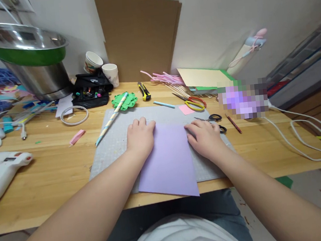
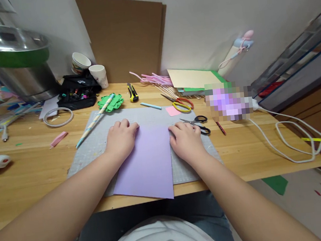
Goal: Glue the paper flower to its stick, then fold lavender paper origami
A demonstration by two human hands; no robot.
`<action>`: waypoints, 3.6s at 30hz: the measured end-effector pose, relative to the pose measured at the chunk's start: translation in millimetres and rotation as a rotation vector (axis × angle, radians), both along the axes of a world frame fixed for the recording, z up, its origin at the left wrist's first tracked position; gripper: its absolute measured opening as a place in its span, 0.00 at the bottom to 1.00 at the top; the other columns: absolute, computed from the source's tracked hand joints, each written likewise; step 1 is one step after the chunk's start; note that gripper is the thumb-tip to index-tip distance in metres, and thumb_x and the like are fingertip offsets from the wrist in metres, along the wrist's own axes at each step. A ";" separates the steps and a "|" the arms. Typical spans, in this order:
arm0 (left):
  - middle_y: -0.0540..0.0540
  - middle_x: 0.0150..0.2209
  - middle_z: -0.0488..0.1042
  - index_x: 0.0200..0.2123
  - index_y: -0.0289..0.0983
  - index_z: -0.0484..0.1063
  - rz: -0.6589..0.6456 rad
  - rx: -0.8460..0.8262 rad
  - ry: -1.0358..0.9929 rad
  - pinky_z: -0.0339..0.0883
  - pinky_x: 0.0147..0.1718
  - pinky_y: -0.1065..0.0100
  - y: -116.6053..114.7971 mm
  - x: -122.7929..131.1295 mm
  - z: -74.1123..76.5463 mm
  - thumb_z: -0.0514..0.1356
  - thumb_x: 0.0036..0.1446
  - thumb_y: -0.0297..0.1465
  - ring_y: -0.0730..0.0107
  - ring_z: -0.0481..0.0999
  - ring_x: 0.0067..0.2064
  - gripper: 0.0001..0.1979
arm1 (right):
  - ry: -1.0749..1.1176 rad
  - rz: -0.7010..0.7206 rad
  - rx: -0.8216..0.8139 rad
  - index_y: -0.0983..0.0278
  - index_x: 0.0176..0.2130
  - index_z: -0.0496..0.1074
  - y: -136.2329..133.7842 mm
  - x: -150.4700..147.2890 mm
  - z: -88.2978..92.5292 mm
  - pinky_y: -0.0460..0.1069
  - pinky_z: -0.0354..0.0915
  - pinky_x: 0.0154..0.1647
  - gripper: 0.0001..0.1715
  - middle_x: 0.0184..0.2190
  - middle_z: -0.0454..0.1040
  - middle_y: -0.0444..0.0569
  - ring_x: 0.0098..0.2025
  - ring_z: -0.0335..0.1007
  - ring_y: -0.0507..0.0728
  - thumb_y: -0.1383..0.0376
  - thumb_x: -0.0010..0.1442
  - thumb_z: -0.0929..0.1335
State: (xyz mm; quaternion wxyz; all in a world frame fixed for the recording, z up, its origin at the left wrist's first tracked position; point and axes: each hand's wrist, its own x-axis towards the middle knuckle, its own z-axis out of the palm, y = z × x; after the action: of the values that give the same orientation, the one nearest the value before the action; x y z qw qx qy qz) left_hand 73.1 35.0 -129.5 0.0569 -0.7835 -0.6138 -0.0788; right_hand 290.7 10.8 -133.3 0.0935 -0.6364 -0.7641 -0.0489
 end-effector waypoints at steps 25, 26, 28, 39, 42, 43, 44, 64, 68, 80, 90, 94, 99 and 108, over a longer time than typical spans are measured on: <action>0.41 0.41 0.68 0.43 0.44 0.72 0.013 -0.005 0.007 0.57 0.37 0.58 0.6 1.6 -2.2 0.47 0.64 0.29 0.53 0.64 0.44 0.14 | 0.008 0.086 -0.098 0.62 0.45 0.73 -66.1 -5.2 12.5 0.60 0.49 0.50 0.25 0.42 0.69 0.53 0.47 0.63 0.62 0.77 0.50 0.60; 0.41 0.42 0.68 0.43 0.45 0.72 0.015 -0.007 0.007 0.57 0.37 0.58 0.4 1.6 -2.0 0.47 0.64 0.29 0.53 0.64 0.44 0.14 | 0.012 0.089 -0.101 0.62 0.45 0.73 -70.9 -5.6 12.8 0.60 0.49 0.50 0.26 0.42 0.69 0.53 0.47 0.63 0.62 0.77 0.50 0.60; 0.41 0.41 0.68 0.43 0.45 0.72 0.020 -0.011 0.007 0.57 0.37 0.58 0.2 1.8 -1.6 0.47 0.64 0.29 0.54 0.64 0.44 0.14 | 0.023 0.102 -0.091 0.62 0.45 0.73 -80.1 -6.3 12.8 0.60 0.50 0.51 0.26 0.42 0.70 0.53 0.47 0.64 0.61 0.77 0.49 0.60; 0.41 0.42 0.68 0.44 0.45 0.72 0.016 -0.009 -0.003 0.56 0.38 0.58 0.9 1.8 -2.8 0.46 0.65 0.30 0.53 0.64 0.44 0.15 | 0.133 0.177 -0.057 0.62 0.43 0.70 -113.4 -7.4 12.7 0.59 0.48 0.53 0.27 0.40 0.73 0.50 0.45 0.67 0.58 0.79 0.47 0.58; 0.41 0.42 0.68 0.44 0.45 0.72 0.017 -0.010 0.001 0.57 0.38 0.58 0.8 1.8 -2.7 0.46 0.65 0.30 0.53 0.64 0.44 0.15 | 0.156 0.194 -0.063 0.62 0.43 0.70 -119.9 -7.3 13.7 0.59 0.49 0.53 0.27 0.39 0.73 0.49 0.44 0.68 0.58 0.79 0.47 0.58; 0.41 0.42 0.68 0.44 0.45 0.72 0.018 -0.011 0.003 0.57 0.38 0.59 0.7 1.8 -2.6 0.46 0.65 0.30 0.53 0.64 0.44 0.15 | 0.161 0.201 -0.070 0.62 0.43 0.70 -122.4 -7.3 13.9 0.59 0.48 0.53 0.27 0.39 0.73 0.49 0.44 0.68 0.58 0.79 0.47 0.58; 0.41 0.42 0.68 0.44 0.45 0.72 0.019 -0.012 0.004 0.57 0.38 0.59 0.6 1.9 -2.5 0.46 0.65 0.30 0.53 0.64 0.44 0.15 | 0.165 0.207 -0.075 0.62 0.43 0.70 -125.0 -7.3 14.0 0.59 0.48 0.53 0.27 0.39 0.73 0.50 0.44 0.68 0.58 0.79 0.47 0.58; 0.40 0.41 0.67 0.44 0.43 0.73 -0.002 0.009 -0.037 0.55 0.37 0.59 1.4 1.6 -5.1 0.47 0.65 0.31 0.53 0.64 0.44 0.15 | 0.201 0.328 0.036 0.60 0.44 0.70 -168.0 -5.8 0.4 0.60 0.44 0.57 0.28 0.37 0.76 0.48 0.42 0.69 0.58 0.77 0.44 0.62; 0.39 0.41 0.67 0.44 0.43 0.73 -0.008 0.005 -0.071 0.55 0.38 0.58 1.6 0.9 -5.5 0.47 0.65 0.31 0.52 0.64 0.44 0.15 | 0.339 0.479 -0.058 0.60 0.27 0.67 -169.6 -3.7 -0.4 0.56 0.50 0.54 0.13 0.25 0.70 0.41 0.31 0.67 0.53 0.77 0.47 0.61; 0.42 0.42 0.70 0.49 0.41 0.70 -0.022 -0.072 -0.428 0.60 0.46 0.54 5.9 -12.9 -6.5 0.56 0.60 0.30 0.54 0.67 0.46 0.14 | 0.127 0.528 -0.007 0.63 0.56 0.65 -117.6 4.0 -11.4 0.64 0.63 0.54 0.27 0.58 0.65 0.59 0.59 0.59 0.65 0.58 0.60 0.68; 0.45 0.48 0.74 0.44 0.40 0.75 -0.517 -0.416 -0.981 0.65 0.47 0.64 -1.3 -30.2 38.5 0.54 0.61 0.45 0.62 0.71 0.51 0.19 | 0.352 0.499 0.139 0.62 0.51 0.70 -74.5 31.0 2.3 0.52 0.68 0.51 0.21 0.47 0.76 0.50 0.50 0.72 0.55 0.74 0.59 0.65; 0.44 0.45 0.76 0.45 0.37 0.75 -0.691 -0.591 -1.096 0.65 0.48 0.64 -12.2 -29.4 46.6 0.68 0.46 0.45 0.60 0.74 0.47 0.25 | 0.465 0.337 0.157 0.60 0.47 0.73 -60.8 28.6 6.1 0.47 0.71 0.44 0.15 0.41 0.79 0.47 0.42 0.75 0.52 0.71 0.61 0.65; 0.46 0.33 0.79 0.35 0.34 0.77 -0.657 -0.408 -1.020 0.67 0.39 0.69 -18.5 -20.0 40.9 0.61 0.59 0.28 0.70 0.76 0.36 0.05 | 0.510 0.271 0.172 0.59 0.43 0.75 -54.2 22.9 8.4 0.46 0.71 0.40 0.11 0.38 0.80 0.45 0.39 0.77 0.53 0.68 0.62 0.65; 0.47 0.30 0.80 0.34 0.36 0.78 -0.661 -0.229 -1.006 0.69 0.33 0.72 -18.8 -16.3 32.1 0.61 0.58 0.26 0.71 0.78 0.32 0.05 | 0.462 0.365 0.180 0.60 0.47 0.72 -50.6 16.3 10.5 0.52 0.71 0.44 0.14 0.41 0.78 0.49 0.43 0.75 0.57 0.69 0.61 0.66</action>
State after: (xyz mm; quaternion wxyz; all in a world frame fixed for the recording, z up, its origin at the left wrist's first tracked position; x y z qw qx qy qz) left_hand 56.8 16.2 -97.4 -0.3521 -0.8003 -0.2942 -0.3861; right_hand 307.0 -39.8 -122.8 0.3283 -0.4721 -0.8168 0.0473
